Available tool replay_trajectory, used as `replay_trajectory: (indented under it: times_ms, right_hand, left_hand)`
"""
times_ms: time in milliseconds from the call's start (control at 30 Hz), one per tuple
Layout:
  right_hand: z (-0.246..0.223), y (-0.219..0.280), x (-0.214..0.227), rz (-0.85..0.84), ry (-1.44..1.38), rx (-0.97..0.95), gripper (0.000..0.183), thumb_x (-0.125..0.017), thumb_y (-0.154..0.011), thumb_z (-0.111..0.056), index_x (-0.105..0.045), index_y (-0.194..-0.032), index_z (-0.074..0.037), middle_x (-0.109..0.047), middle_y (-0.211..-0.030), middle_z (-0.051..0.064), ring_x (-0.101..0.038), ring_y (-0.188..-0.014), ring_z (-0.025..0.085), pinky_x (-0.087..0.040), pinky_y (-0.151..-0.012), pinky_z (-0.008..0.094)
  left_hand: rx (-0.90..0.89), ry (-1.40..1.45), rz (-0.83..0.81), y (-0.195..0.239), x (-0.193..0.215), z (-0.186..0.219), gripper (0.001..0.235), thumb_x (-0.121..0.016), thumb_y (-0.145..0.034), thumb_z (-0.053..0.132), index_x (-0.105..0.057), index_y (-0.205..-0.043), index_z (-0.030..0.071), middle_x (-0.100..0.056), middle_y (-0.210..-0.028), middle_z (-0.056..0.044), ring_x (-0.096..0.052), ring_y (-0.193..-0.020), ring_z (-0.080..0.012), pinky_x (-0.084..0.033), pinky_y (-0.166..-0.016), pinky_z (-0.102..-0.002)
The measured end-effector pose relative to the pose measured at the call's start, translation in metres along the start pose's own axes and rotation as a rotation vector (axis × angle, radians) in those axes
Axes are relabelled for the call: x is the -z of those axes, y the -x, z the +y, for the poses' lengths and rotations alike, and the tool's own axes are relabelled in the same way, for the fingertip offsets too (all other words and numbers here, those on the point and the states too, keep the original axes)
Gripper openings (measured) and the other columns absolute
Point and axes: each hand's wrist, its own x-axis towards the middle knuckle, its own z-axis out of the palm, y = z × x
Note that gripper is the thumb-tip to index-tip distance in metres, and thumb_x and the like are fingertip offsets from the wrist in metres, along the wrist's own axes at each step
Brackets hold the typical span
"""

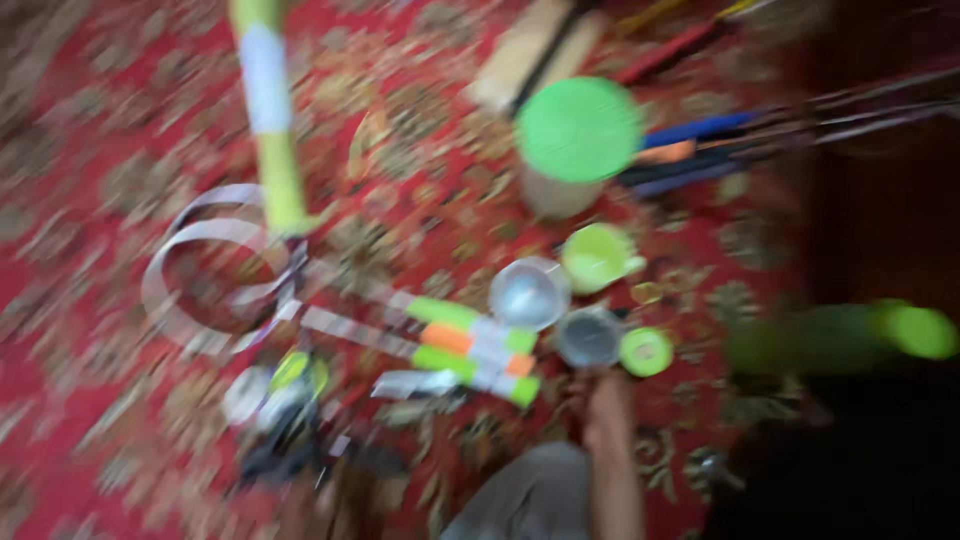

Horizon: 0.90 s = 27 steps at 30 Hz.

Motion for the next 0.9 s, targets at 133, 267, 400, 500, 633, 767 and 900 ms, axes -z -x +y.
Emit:
replay_trajectory:
  times_ms: [133, 267, 400, 500, 633, 767, 900]
  right_hand:
    - [-0.028, 0.052, -0.012, -0.018, 0.158, 0.349, 0.019, -0.047, -0.090, -0.009, -0.049, -0.071, -0.012, -0.048, -0.064, 0.002, -0.041, -0.051, 0.015, -0.028, -0.046, 0.032]
    - [-0.011, 0.075, -0.030, -0.185, 1.156, 1.031, 0.015, -0.061, -0.068, 0.004, -0.072, -0.077, -0.002, -0.064, -0.090, 0.021, -0.054, -0.096, 0.035, -0.043, -0.077, 0.048]
    - [-0.012, 0.162, -0.073, -0.676, 0.866, 0.344, 0.032, -0.044, -0.102, -0.022, -0.054, -0.075, -0.007, -0.058, -0.064, 0.013, -0.062, -0.059, 0.025, -0.046, -0.065, 0.042]
    - [0.004, 0.175, -0.084, -0.779, 1.011, 0.161, 0.025, -0.043, -0.103, -0.018, -0.053, -0.084, -0.004, -0.062, -0.064, 0.016, -0.065, -0.050, 0.027, -0.050, -0.053, 0.038]
    - [0.011, 0.184, -0.109, -0.619, 0.949, 0.082, 0.018, -0.043, -0.102, -0.011, -0.057, -0.093, -0.001, -0.067, -0.074, 0.020, -0.073, -0.059, 0.032, -0.060, -0.056, 0.038]
    - [0.029, 0.180, -0.132, -0.613, 1.010, 0.176, 0.021, -0.040, -0.106, -0.020, -0.052, -0.116, -0.006, -0.072, -0.080, 0.020, -0.075, -0.061, 0.027, -0.058, -0.049, 0.035]
    - [0.037, 0.151, -0.143, -0.557, 1.188, 0.491, 0.012, -0.050, -0.091, -0.020, -0.056, -0.097, -0.012, -0.070, -0.084, 0.012, -0.064, -0.075, 0.023, -0.048, -0.066, 0.040]
  left_hand:
    - [-0.193, 0.452, 0.091, 0.089, -0.041, 0.084, 0.014, -0.055, -0.102, 0.019, -0.043, -0.100, 0.011, -0.025, -0.050, 0.000, -0.023, -0.034, -0.0104, -0.013, -0.031, -0.027]
    - [-0.187, 0.591, 0.063, 0.104, -0.016, 0.098, 0.014, -0.049, -0.108, 0.023, -0.044, -0.097, 0.015, -0.025, -0.049, -0.001, -0.025, -0.037, -0.0131, -0.021, -0.028, -0.028]
    - [-0.401, 0.523, 0.073, 0.119, 0.010, 0.116, 0.019, -0.045, -0.109, 0.025, -0.036, -0.096, 0.015, -0.028, -0.058, 0.002, -0.023, -0.042, -0.0073, -0.017, -0.035, -0.025]
    - [-0.505, 0.531, 0.064, 0.131, 0.027, 0.120, 0.019, -0.042, -0.110, 0.025, -0.035, -0.095, 0.016, -0.029, -0.060, 0.002, -0.022, -0.043, -0.0070, -0.016, -0.036, -0.025]
    - [-0.588, 0.511, 0.040, 0.135, 0.049, 0.109, 0.016, -0.041, -0.112, 0.025, -0.043, -0.101, 0.014, -0.032, -0.060, 0.003, -0.024, -0.042, -0.0081, -0.020, -0.035, -0.027]
    - [-0.626, 0.482, 0.016, 0.139, 0.054, 0.109, 0.014, -0.039, -0.112, 0.022, -0.044, -0.105, 0.011, -0.032, -0.061, 0.000, -0.025, -0.042, -0.0092, -0.021, -0.036, -0.027]
    - [-0.731, 0.420, -0.013, 0.129, 0.060, 0.096, 0.010, -0.040, -0.111, 0.019, -0.043, -0.102, 0.016, -0.036, -0.064, 0.005, -0.031, -0.046, -0.0063, -0.025, -0.037, -0.023]
